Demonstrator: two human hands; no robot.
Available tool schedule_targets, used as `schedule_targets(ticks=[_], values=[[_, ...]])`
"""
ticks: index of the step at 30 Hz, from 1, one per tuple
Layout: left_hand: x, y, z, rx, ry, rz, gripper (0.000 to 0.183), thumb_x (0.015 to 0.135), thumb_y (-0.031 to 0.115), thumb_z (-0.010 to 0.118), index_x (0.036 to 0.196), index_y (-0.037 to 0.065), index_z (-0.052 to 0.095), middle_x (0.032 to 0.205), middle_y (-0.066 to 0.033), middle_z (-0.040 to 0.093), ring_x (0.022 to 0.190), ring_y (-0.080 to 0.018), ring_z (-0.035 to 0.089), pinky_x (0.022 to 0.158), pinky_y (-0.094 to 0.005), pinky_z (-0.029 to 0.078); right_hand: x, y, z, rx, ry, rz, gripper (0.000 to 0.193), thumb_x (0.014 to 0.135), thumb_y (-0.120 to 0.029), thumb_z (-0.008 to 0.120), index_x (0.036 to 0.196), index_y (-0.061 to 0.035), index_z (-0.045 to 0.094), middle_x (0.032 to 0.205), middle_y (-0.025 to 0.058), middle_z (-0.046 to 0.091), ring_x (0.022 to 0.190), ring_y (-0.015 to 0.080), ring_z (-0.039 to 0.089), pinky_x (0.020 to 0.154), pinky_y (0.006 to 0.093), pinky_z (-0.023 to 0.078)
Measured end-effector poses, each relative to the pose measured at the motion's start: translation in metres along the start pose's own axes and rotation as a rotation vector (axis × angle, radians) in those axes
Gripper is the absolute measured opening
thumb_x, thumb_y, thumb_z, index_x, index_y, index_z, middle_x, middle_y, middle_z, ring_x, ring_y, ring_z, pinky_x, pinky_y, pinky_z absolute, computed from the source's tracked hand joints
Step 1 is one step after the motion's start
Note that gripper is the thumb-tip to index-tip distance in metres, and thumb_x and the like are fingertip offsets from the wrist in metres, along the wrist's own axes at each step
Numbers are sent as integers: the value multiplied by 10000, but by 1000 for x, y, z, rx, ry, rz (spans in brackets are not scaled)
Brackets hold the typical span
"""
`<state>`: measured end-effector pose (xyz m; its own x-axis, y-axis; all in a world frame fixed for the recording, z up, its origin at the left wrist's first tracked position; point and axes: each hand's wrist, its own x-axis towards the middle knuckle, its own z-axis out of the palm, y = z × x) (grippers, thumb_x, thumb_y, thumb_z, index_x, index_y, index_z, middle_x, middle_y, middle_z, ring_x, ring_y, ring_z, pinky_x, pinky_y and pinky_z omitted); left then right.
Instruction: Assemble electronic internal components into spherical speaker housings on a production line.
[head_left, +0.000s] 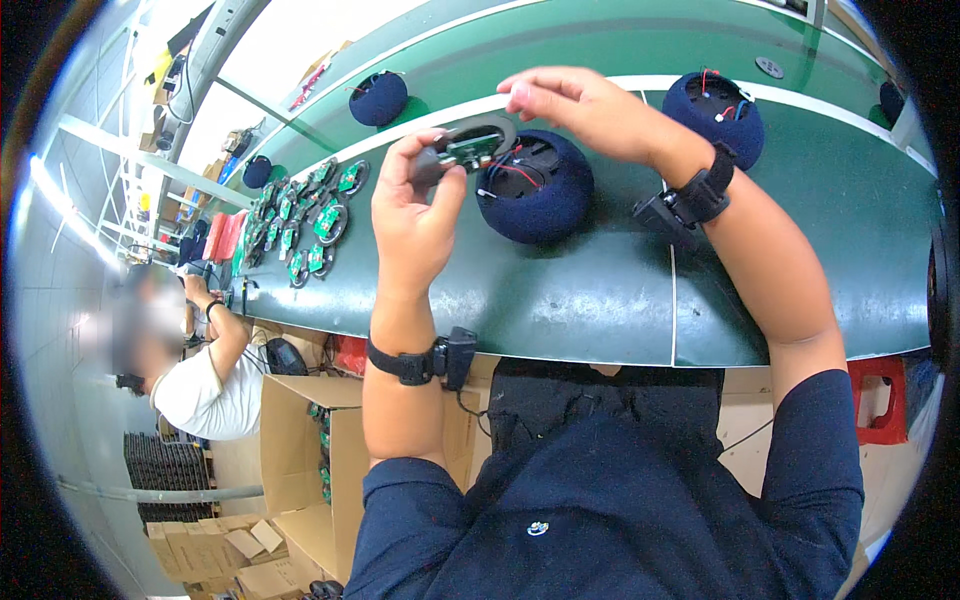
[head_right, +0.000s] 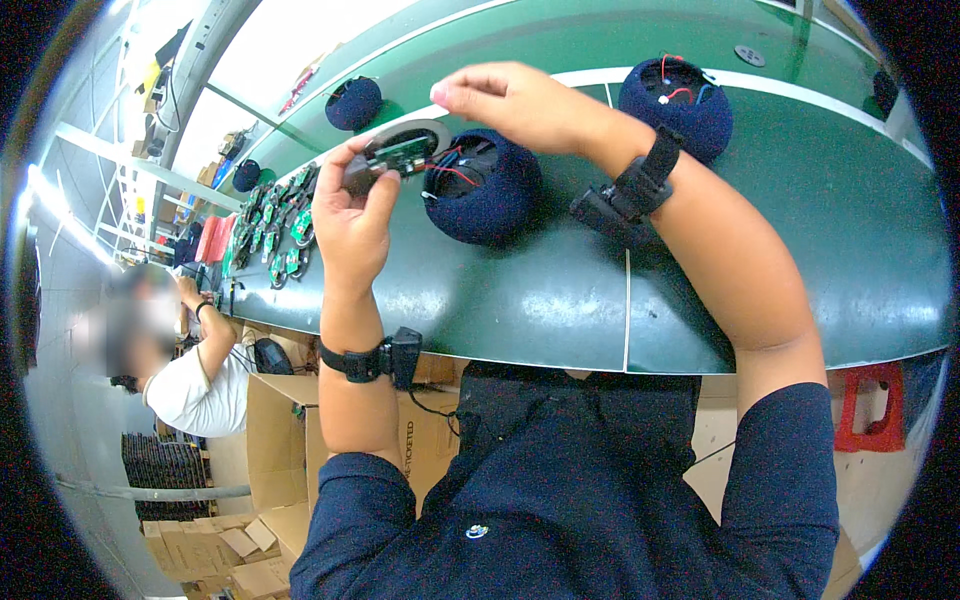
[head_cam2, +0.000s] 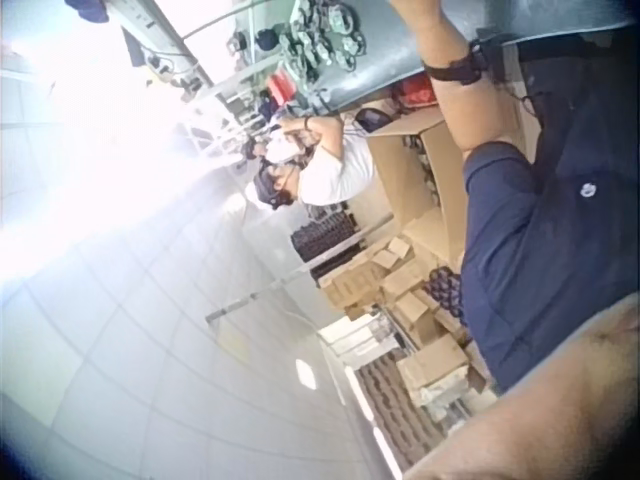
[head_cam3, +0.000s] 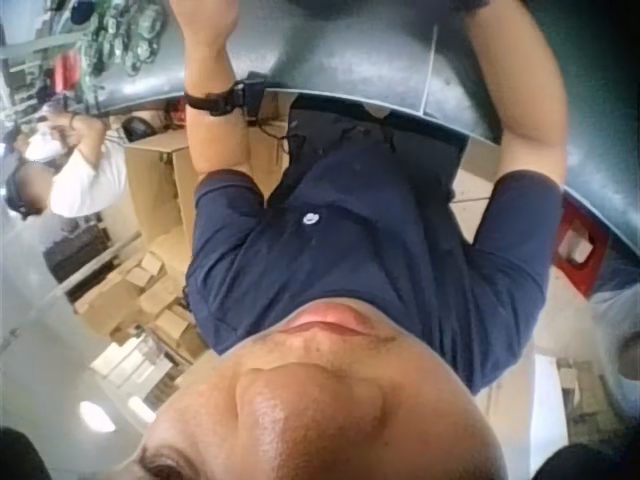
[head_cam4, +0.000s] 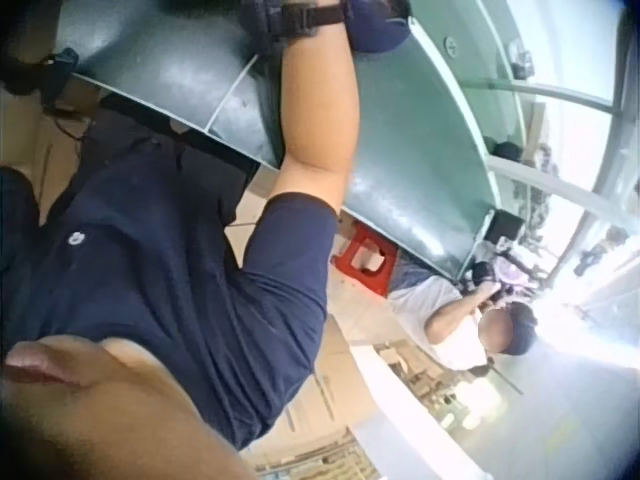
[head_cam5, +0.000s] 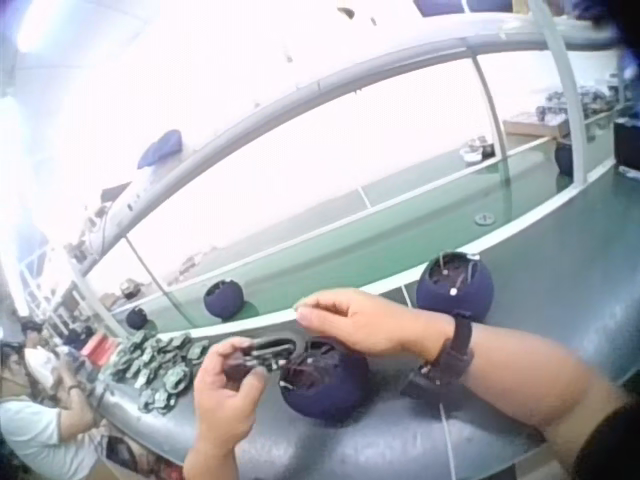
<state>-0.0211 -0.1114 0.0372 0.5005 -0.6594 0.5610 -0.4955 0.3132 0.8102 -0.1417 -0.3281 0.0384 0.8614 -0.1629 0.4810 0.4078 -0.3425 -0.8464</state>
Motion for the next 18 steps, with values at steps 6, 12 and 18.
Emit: schedule_targets(ticks=[6, 12, 18], values=[[18, -21, -3, 533, -251, 468, 355, 842, -144, 617, 1120, 59, 530, 1352, -146, 643, 1356, -364, 538, 1138, -436, 402, -12, -10, 0, -300, -171, -118, 624, 880, -370, 790, 1375, -33, 614, 1344, 182, 637, 1237, 290, 598, 1078, 377, 441], [15, -9, 6, 560, -341, 241, 397, 917, 116, 622, 1301, 16, 613, 1385, -197, 577, 1344, -358, 525, 1119, -424, 408, -17, 6, -16, -589, -175, -141, 762, 807, -444, 834, 1388, -12, 594, 1410, 217, 595, 1312, 330, 565, 1128, 402, 416], [22, 9, 13, 937, -346, 300, 289, 852, 138, 637, 1079, -30, 700, 1086, -207, 629, 1052, -382, 605, 954, -458, 501, -6, 9, -5, -537, -260, -155, 869, 745, -530, 855, 1355, 32, 598, 1320, 247, 648, 1228, 357, 629, 1055, 398, 478]])
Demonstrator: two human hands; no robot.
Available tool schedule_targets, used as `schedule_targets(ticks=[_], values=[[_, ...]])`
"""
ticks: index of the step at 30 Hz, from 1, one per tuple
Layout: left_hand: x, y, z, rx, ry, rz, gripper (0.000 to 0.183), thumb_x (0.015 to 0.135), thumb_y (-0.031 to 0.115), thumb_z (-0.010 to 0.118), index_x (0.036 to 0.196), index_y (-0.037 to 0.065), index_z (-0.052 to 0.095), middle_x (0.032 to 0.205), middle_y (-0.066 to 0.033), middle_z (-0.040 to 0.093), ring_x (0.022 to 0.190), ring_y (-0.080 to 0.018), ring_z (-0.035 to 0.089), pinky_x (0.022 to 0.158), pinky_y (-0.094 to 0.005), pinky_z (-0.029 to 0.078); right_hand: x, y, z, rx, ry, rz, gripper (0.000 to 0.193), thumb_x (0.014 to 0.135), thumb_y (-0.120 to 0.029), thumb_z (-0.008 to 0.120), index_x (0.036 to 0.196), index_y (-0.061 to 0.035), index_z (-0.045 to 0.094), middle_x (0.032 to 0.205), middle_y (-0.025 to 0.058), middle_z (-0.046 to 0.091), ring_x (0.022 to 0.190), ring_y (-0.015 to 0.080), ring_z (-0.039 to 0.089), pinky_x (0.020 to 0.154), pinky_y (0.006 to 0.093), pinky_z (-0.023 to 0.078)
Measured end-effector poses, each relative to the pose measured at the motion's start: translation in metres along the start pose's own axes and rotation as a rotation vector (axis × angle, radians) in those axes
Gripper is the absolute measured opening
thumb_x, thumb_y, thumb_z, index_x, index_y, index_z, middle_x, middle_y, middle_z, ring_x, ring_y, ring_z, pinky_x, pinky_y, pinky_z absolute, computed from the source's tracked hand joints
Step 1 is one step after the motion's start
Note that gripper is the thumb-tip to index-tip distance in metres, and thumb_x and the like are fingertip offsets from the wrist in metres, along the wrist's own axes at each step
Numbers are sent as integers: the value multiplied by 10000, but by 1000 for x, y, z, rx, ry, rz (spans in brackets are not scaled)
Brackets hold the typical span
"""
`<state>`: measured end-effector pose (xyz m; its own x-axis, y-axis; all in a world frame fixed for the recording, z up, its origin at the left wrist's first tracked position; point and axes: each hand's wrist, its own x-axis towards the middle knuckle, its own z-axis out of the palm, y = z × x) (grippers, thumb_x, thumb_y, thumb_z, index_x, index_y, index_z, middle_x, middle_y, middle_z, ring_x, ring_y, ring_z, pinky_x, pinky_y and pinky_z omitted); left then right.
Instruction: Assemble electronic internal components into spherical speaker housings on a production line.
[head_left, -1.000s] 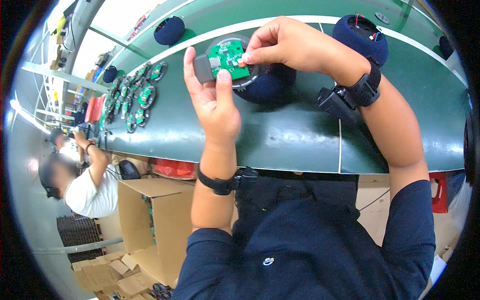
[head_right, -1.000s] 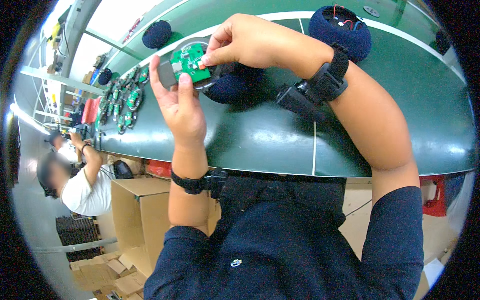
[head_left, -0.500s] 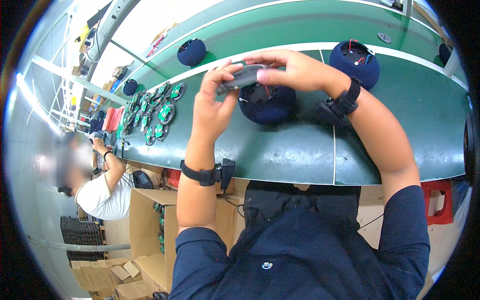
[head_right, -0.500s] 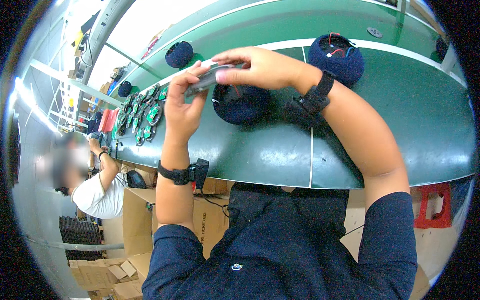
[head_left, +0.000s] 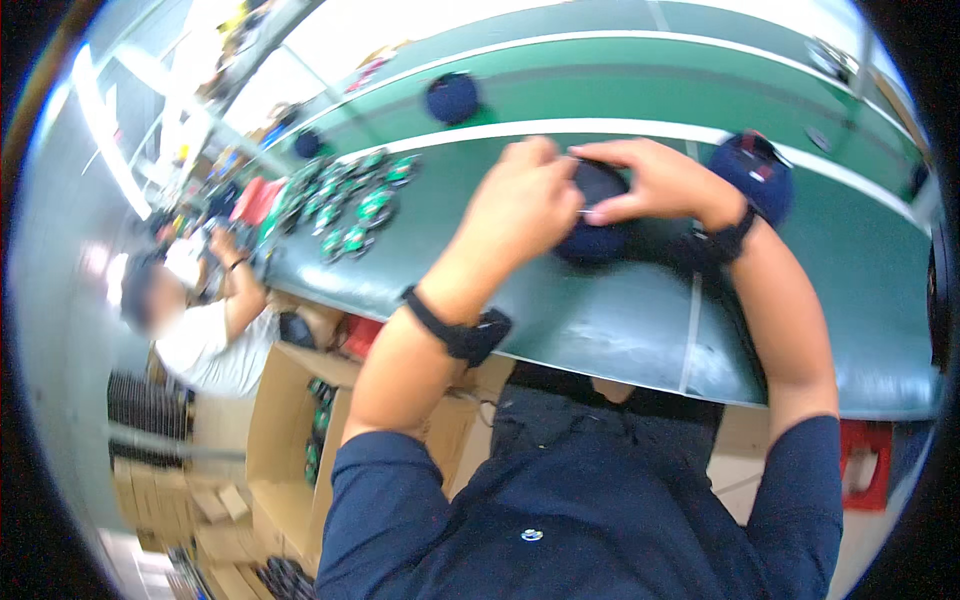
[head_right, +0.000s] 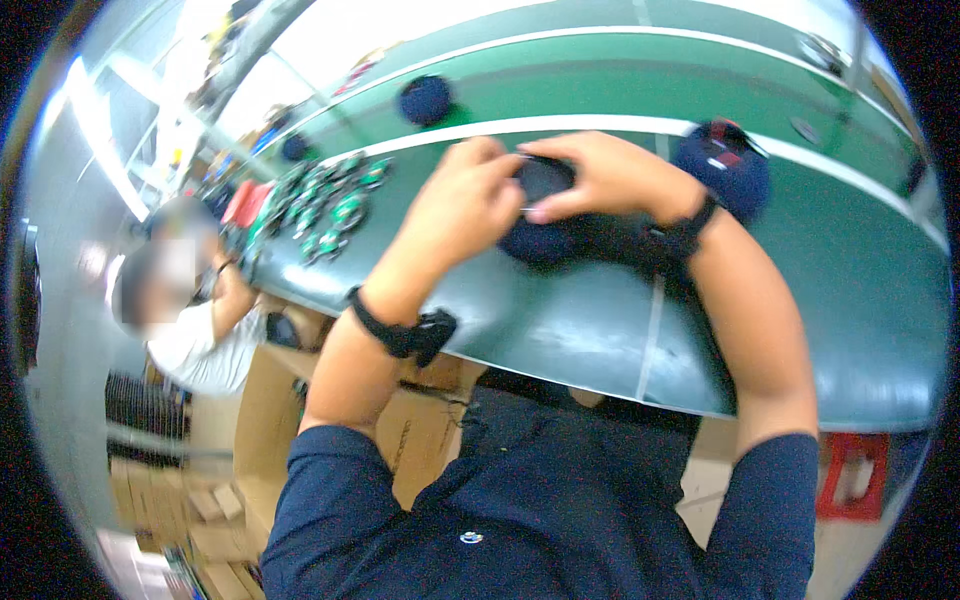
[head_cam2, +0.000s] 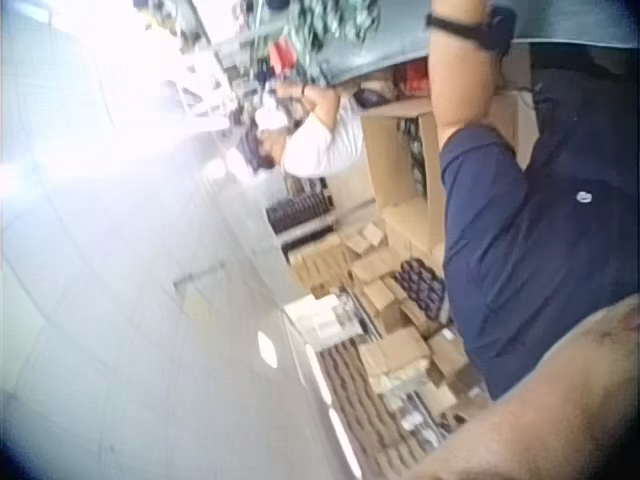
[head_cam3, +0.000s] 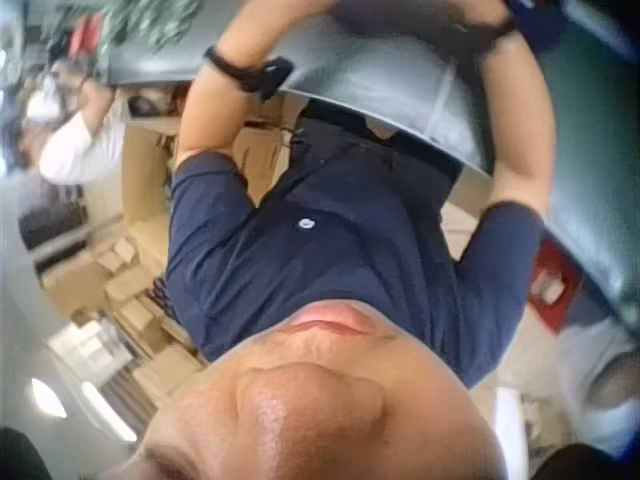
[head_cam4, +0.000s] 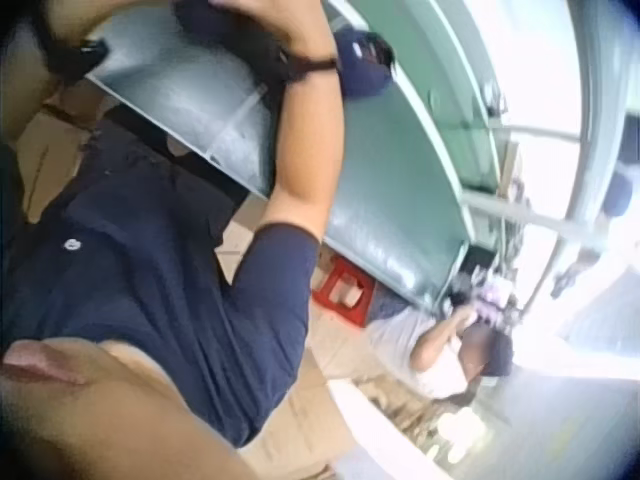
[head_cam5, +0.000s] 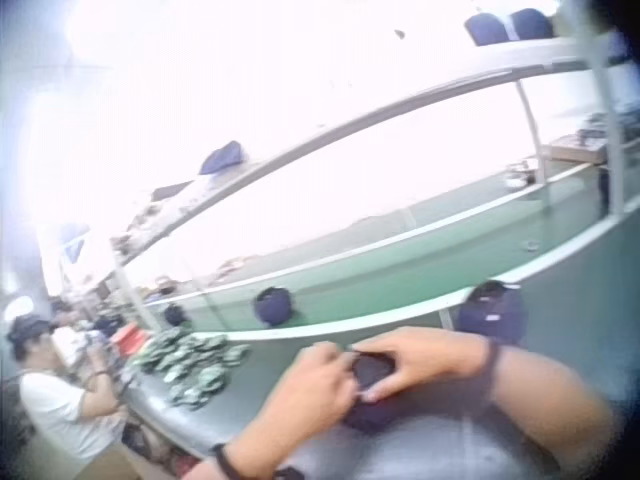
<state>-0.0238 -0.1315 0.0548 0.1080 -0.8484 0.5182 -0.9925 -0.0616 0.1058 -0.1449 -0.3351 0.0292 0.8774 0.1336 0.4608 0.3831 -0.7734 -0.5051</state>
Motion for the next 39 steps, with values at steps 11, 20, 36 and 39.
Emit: schedule_targets(ticks=[11, 20, 36, 39], values=[[47, -5, 27, 40, -432, -226, 341, 919, 262, 671, 1026, -59, 713, 1112, -279, 678, 1082, -436, 647, 945, -458, 529, -8, -23, -4, 310, -83, 350, 929, 669, -247, 928, 1453, 26, 513, 1342, 123, 634, 1240, 225, 595, 1085, 409, 457], [20, 13, 9, -157, 224, 228, 157, 952, 139, 601, 962, -16, 582, 953, -216, 599, 918, -396, 610, 851, -468, 496, -18, -26, -19, 262, -82, 400, 835, 679, -224, 908, 1388, 42, 556, 1295, 129, 659, 1210, 236, 615, 1067, 373, 459], [138, -172, 132, -84, 270, 93, 156, 1005, 137, 569, 1086, 13, 518, 1038, -202, 551, 980, -413, 566, 878, -464, 476, -15, -77, -7, -208, 97, 269, 801, 711, -406, 885, 1350, -84, 526, 1290, 217, 563, 1159, 459, 587, 1017, 479, 490], [138, -188, 158, -72, 189, 66, 154, 1005, 136, 564, 1079, 5, 534, 1106, -216, 545, 1050, -433, 564, 908, -481, 477, -10, -98, -54, -194, 168, 271, 802, 718, -391, 891, 1348, -55, 526, 1300, 228, 573, 1209, 424, 579, 1039, 447, 478]])
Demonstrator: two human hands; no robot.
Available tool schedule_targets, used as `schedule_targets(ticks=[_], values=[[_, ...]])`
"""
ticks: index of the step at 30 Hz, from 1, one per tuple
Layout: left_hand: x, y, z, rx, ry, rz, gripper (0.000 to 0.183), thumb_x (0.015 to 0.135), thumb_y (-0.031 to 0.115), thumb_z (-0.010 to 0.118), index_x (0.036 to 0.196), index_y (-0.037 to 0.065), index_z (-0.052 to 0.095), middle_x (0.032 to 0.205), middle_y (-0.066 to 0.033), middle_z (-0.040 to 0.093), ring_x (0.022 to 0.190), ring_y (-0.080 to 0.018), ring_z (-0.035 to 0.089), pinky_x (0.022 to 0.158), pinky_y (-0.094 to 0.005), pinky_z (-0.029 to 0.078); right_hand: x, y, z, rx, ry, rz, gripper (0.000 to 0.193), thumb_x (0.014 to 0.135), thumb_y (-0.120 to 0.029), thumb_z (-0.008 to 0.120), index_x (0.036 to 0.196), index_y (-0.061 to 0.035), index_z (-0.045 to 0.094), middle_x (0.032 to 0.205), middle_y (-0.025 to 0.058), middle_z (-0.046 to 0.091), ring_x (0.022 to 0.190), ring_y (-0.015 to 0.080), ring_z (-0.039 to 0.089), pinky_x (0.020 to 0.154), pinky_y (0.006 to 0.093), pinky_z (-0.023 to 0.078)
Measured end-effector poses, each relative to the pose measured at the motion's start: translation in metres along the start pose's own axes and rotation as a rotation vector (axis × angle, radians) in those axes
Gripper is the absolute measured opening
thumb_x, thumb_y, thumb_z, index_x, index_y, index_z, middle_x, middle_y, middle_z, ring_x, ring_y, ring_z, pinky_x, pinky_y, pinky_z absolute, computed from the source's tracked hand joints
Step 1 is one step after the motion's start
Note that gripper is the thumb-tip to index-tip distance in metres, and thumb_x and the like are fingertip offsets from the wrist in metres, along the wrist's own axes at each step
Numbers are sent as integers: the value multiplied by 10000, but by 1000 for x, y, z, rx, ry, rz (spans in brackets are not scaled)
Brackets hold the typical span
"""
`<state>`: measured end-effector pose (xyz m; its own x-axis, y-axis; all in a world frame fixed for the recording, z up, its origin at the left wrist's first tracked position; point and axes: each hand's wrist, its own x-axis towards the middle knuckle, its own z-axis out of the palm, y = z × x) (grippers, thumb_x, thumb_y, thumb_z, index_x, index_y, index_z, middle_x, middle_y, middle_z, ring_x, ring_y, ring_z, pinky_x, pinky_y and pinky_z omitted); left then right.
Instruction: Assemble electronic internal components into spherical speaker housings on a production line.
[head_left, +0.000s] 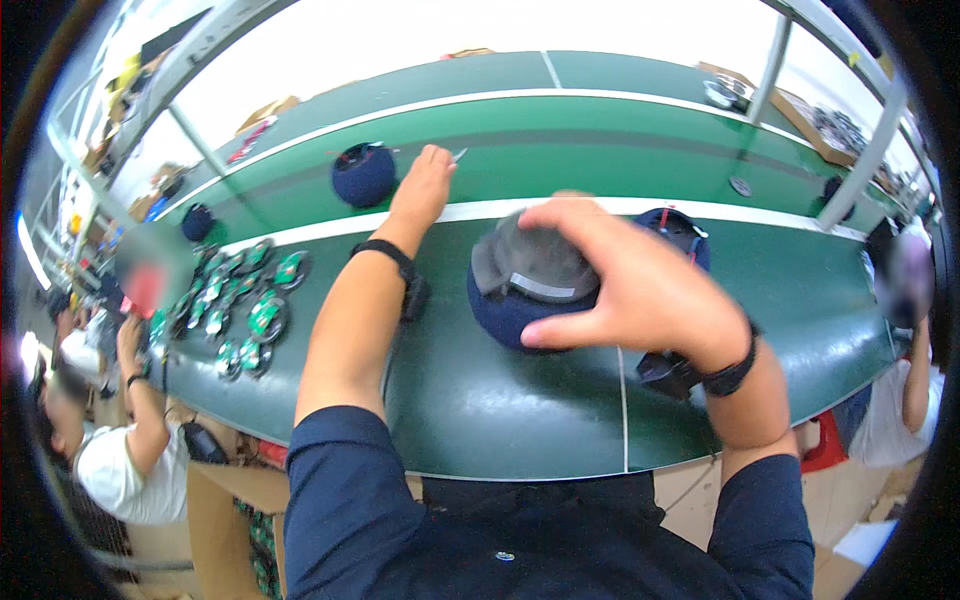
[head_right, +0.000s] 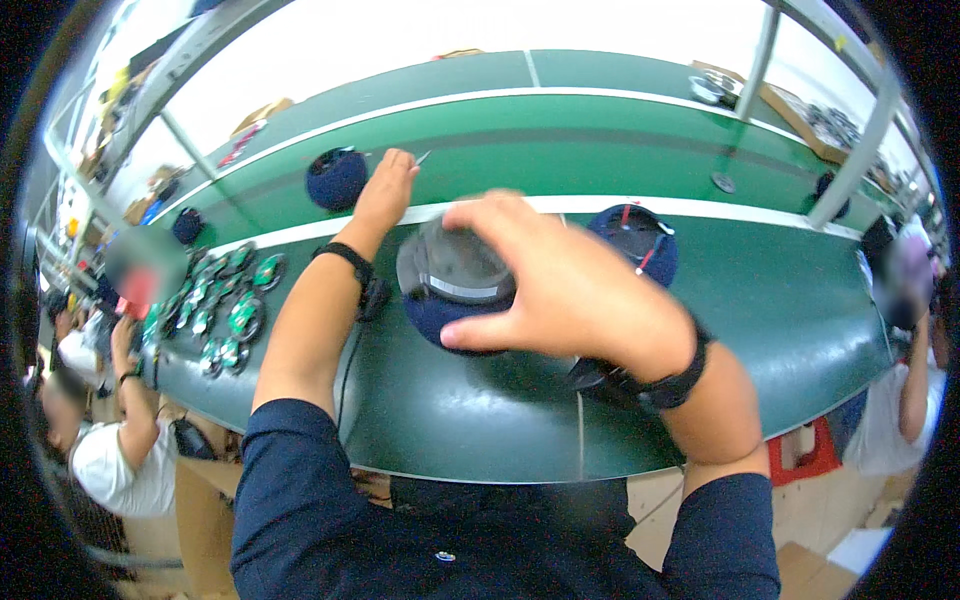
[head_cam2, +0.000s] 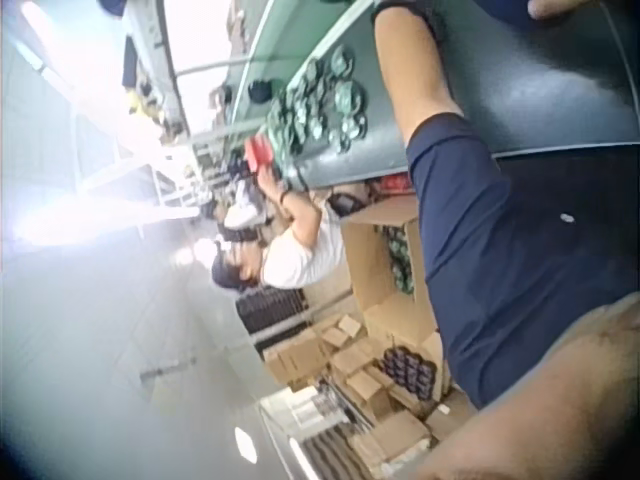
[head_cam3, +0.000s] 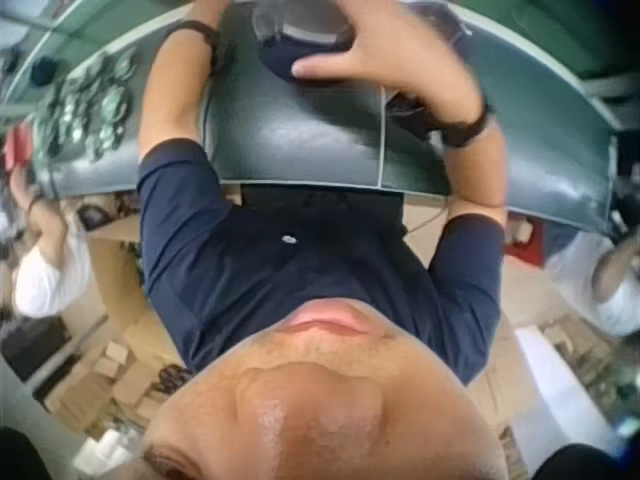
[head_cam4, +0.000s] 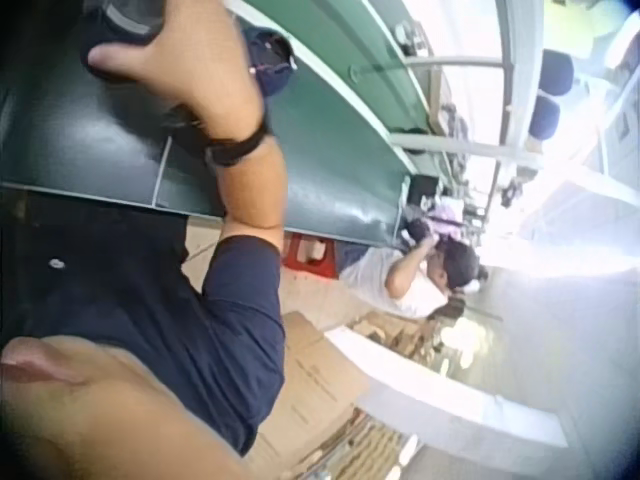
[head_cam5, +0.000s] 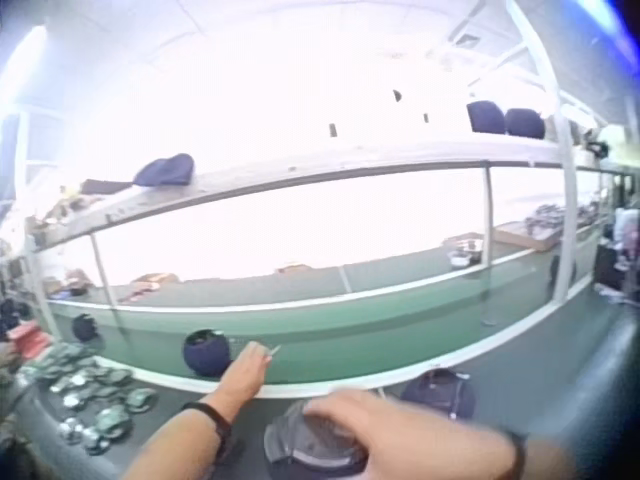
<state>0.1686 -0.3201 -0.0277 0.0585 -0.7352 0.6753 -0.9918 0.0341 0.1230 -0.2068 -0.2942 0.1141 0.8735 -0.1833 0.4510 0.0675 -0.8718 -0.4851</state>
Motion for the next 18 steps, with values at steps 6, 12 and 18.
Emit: schedule_targets(ticks=[6, 12, 18], values=[[-5, -8, 38, -181, -24, -105, 158, 896, 123, 712, 958, 10, 621, 1200, -179, 553, 1090, -382, 596, 959, -428, 497, 22, 76, -106, -202, 84, 368, 777, 787, -398, 858, 1413, -105, 502, 1246, 127, 641, 1162, 233, 606, 1035, 345, 458], [-15, -9, 29, -260, 1, -121, 185, 808, 122, 754, 893, 37, 614, 1087, -177, 587, 1111, -351, 586, 999, -414, 467, 15, 253, -113, -373, 113, 564, 801, 781, -404, 875, 1408, -77, 498, 1253, 152, 639, 1157, 244, 610, 1024, 359, 469], [-9, 9, 21, 131, 425, -315, 347, 812, 261, 748, 1102, 99, 648, 1266, -116, 571, 1243, -332, 515, 1019, -490, 399, -34, 332, -125, -55, 161, 612, 801, 826, -352, 848, 1474, -81, 464, 1384, 158, 576, 1286, 263, 548, 1109, 370, 412]])
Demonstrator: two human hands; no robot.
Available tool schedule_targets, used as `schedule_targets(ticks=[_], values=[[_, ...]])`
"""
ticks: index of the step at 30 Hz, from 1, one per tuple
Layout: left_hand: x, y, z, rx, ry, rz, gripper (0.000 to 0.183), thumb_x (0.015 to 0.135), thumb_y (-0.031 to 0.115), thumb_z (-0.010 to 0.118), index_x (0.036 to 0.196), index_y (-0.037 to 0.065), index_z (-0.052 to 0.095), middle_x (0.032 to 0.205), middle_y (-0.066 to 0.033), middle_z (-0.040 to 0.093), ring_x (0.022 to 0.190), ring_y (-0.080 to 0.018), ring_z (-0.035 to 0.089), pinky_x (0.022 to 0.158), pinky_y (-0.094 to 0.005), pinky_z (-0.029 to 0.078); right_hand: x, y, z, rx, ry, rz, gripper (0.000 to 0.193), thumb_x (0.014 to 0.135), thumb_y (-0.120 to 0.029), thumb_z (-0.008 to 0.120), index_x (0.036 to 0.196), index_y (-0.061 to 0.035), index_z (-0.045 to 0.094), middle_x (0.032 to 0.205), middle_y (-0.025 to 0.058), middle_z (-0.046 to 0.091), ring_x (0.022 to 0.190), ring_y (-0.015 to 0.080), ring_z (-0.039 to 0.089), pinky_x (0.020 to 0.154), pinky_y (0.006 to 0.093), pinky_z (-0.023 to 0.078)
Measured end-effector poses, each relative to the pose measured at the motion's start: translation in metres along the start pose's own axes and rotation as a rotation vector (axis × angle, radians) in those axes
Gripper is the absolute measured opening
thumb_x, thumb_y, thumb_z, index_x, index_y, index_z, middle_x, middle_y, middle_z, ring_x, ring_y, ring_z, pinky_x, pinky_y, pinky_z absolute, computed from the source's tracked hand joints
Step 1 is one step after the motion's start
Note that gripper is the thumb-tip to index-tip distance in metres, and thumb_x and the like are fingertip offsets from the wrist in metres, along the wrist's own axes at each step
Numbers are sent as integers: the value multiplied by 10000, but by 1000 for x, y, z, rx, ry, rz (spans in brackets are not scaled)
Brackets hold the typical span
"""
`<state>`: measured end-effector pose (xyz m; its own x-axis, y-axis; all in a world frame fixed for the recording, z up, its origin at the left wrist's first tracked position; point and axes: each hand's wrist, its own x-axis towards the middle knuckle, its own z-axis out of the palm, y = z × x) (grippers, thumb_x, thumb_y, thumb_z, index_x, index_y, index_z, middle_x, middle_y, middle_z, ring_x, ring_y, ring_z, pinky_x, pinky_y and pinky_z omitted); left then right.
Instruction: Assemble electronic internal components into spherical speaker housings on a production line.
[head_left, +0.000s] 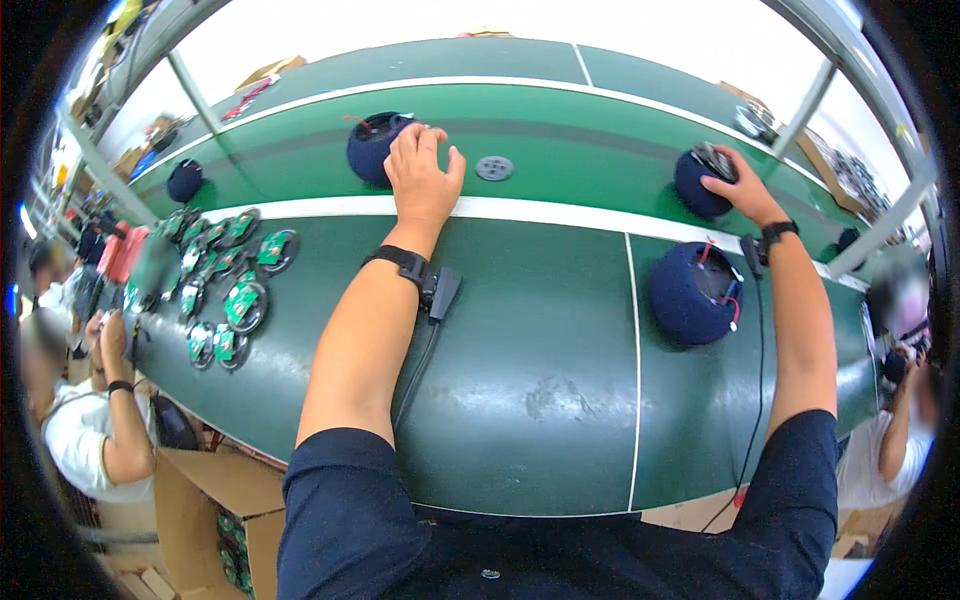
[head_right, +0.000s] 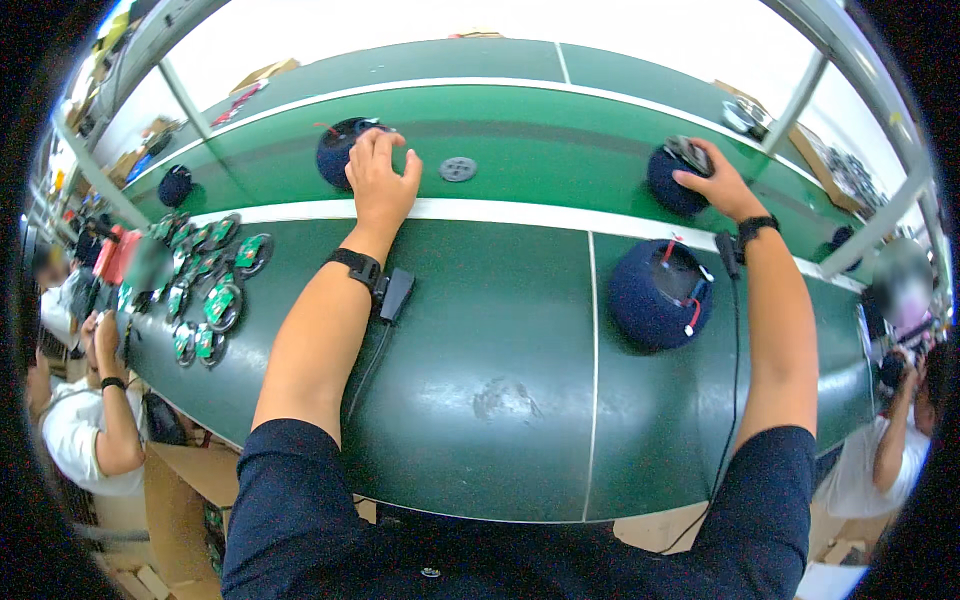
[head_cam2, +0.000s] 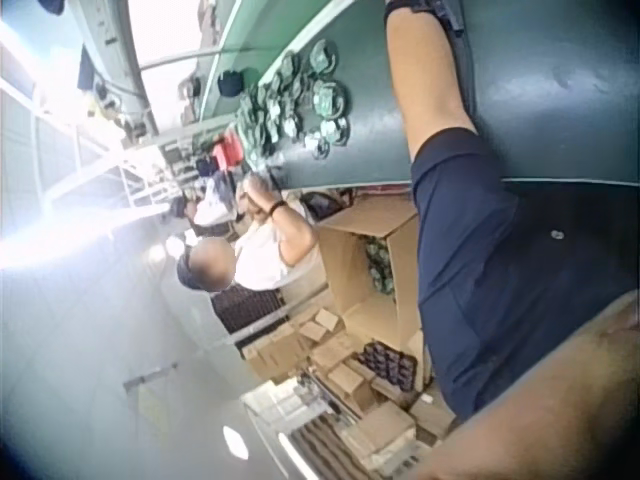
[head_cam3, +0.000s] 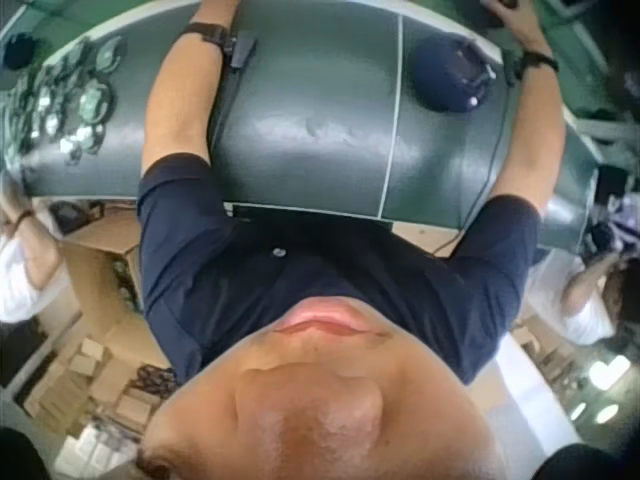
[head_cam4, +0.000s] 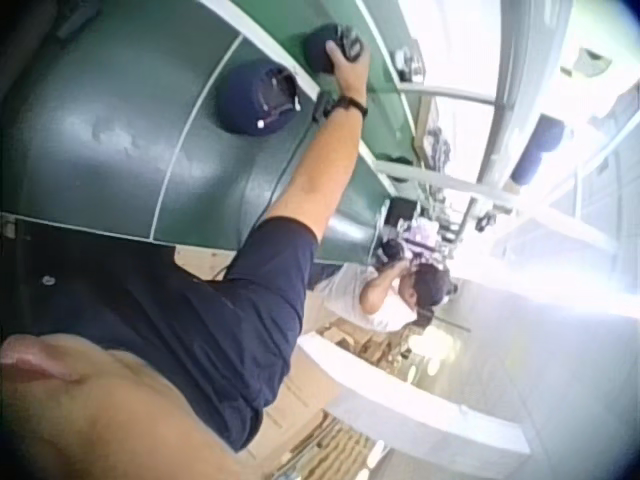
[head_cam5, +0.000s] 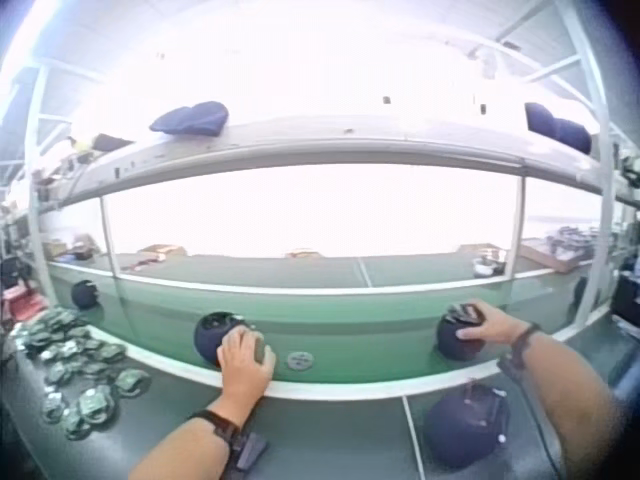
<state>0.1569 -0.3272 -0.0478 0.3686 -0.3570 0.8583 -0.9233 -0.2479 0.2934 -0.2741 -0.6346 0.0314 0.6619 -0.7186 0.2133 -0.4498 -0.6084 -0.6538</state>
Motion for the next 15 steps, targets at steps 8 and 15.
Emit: schedule_targets(ticks=[8, 15], values=[[17, -66, -66, 236, -312, -54, 681, 743, 343, 880, 1299, 76, 590, 1451, -236, 447, 1302, -441, 495, 1090, -507, 440, -55, 8, -33, 62, 184, -158, 326, 1073, -239, 537, 1351, -74, 577, 1408, 114, 564, 1331, 226, 512, 1124, 345, 383], [-8, -24, -165, -132, -602, 160, 647, 750, 326, 877, 1251, 55, 571, 1432, -232, 439, 1260, -449, 537, 1057, -469, 479, -189, -86, 35, 288, -230, -219, 918, 860, -413, 741, 1595, -75, 306, 1644, 156, 315, 1541, 305, 267, 1231, 457, 255]])
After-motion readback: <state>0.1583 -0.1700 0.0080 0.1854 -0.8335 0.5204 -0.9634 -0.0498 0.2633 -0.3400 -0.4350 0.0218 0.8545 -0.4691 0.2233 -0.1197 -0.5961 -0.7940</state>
